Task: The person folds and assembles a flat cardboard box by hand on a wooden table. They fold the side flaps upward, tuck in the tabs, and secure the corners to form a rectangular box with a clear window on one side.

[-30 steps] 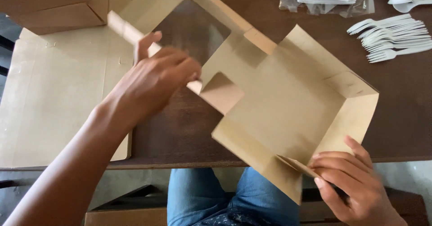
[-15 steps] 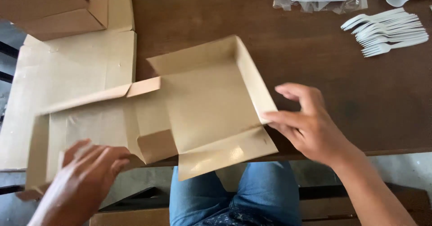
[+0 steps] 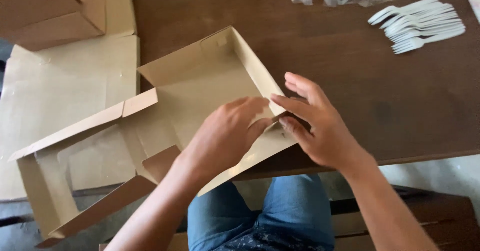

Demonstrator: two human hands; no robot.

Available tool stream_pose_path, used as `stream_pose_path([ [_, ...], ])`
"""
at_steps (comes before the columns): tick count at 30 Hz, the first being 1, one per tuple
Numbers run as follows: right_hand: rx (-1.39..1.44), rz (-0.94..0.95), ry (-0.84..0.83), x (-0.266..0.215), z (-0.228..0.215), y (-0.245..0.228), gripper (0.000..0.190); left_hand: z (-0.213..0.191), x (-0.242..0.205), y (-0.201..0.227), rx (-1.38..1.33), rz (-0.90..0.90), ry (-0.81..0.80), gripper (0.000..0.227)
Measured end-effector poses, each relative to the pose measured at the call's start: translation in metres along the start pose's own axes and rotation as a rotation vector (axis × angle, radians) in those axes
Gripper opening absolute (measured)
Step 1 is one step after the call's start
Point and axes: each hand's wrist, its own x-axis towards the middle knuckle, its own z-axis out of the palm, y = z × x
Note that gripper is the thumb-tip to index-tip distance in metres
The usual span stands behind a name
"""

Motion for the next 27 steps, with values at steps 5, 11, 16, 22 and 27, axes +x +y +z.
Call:
stream_pose_path([
  [5, 0.122, 0.238, 0.406, -0.040, 0.018, -0.027, 0.042, 0.006, 0.013, 0.014, 0.045, -0.132, -0.117, 0.029],
  [11, 0.852, 1.081, 0.496, -0.061, 0.043, -0.056, 0.041, -0.001, 0.013, 0.022, -0.027, -0.247, -0.153, 0.023],
  [16, 0.981, 1.303, 0.290, -0.036, 0.033, -0.062, 0.044, -0.010, 0.021, 0.043, -0.043, -0.478, -0.238, 0.022],
  [22, 1.025, 1.333, 0.328, -0.026, 0.037, -0.060, 0.018, -0.008, 0.022, 0.048, -0.112, -0.584, -0.207, 0.021],
  [27, 1.158, 1.227, 0.455, -0.022, 0.050, -0.054, 0.022, 0.001, 0.020, 0.040, -0.051, -0.480, -0.154, 0.020],
])
